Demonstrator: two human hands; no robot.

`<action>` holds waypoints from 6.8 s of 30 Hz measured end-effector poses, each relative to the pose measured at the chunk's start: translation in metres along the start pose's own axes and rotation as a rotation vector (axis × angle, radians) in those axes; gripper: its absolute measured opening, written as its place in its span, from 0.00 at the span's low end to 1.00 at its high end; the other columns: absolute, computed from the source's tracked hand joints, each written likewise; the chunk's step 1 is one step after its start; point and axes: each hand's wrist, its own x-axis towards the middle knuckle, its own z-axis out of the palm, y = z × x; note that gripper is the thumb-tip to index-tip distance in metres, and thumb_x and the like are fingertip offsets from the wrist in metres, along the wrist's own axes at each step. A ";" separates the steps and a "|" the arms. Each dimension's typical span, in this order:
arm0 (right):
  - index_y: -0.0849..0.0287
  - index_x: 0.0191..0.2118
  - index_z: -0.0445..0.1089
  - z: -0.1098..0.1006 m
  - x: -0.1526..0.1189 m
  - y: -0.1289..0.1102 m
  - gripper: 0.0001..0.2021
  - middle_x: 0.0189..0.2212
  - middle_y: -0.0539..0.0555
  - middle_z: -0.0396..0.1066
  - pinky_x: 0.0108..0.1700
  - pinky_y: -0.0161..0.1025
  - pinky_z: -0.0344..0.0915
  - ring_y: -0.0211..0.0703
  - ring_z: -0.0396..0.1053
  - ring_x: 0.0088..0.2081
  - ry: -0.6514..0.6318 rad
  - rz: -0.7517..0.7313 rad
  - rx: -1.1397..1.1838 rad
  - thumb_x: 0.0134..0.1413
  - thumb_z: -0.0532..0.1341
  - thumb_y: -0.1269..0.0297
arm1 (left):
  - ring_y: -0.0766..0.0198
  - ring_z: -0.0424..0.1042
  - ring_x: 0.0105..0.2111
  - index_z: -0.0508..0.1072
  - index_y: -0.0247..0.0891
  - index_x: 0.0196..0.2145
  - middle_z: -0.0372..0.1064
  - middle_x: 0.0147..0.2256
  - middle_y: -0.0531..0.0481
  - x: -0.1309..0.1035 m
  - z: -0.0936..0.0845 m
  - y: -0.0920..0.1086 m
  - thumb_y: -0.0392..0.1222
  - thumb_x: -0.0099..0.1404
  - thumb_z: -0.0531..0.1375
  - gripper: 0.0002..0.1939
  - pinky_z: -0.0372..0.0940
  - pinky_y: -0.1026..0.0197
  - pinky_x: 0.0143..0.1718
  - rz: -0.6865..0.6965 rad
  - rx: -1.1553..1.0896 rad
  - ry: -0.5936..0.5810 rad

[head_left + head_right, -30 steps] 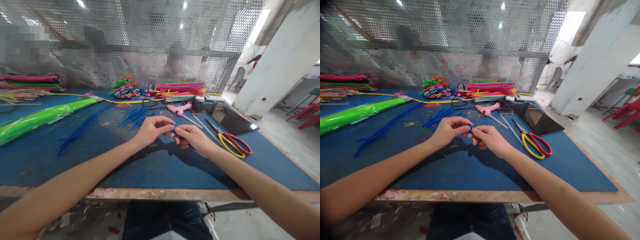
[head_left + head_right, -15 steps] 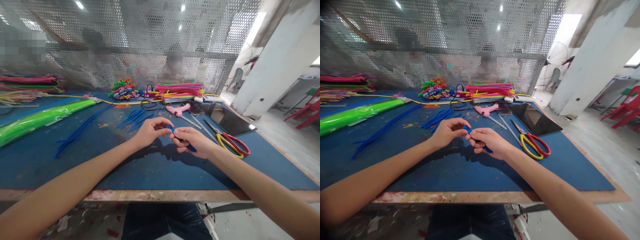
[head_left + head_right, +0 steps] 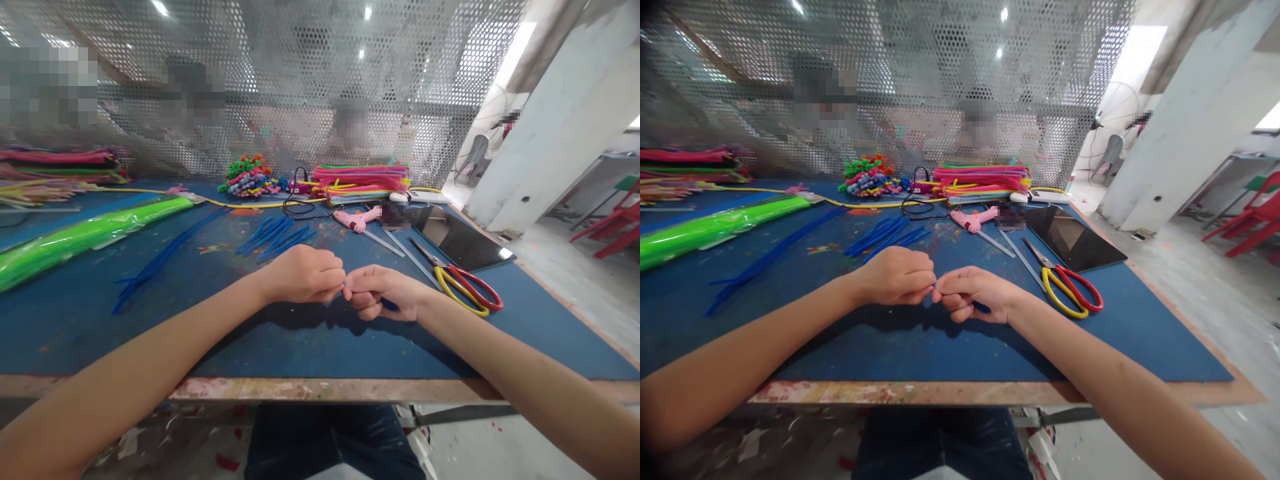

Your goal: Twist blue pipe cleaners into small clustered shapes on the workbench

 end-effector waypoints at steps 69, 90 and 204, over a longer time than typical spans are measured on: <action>0.59 0.28 0.63 0.001 0.006 0.005 0.13 0.22 0.50 0.66 0.30 0.32 0.55 0.35 0.62 0.24 0.692 -0.692 -1.316 0.61 0.47 0.66 | 0.76 0.51 0.14 0.58 0.38 0.24 0.53 0.16 0.60 0.029 0.023 0.044 0.47 0.57 0.59 0.15 0.47 0.72 0.15 -1.113 -1.716 0.558; 0.58 0.31 0.64 0.003 0.006 0.009 0.11 0.24 0.50 0.70 0.28 0.32 0.62 0.36 0.70 0.24 0.565 -0.568 -1.066 0.61 0.49 0.65 | 0.71 0.63 0.26 0.72 0.36 0.29 0.65 0.26 0.55 0.022 0.032 0.035 0.44 0.53 0.63 0.09 0.57 0.68 0.26 -1.115 -1.336 0.687; 0.61 0.31 0.72 -0.033 0.011 -0.008 0.11 0.27 0.52 0.72 0.30 0.34 0.59 0.37 0.65 0.27 0.736 -0.569 -0.939 0.52 0.58 0.59 | 0.68 0.70 0.26 0.60 0.37 0.32 0.70 0.26 0.56 0.010 0.032 0.008 0.40 0.47 0.66 0.19 0.64 0.63 0.32 -1.105 -1.247 0.332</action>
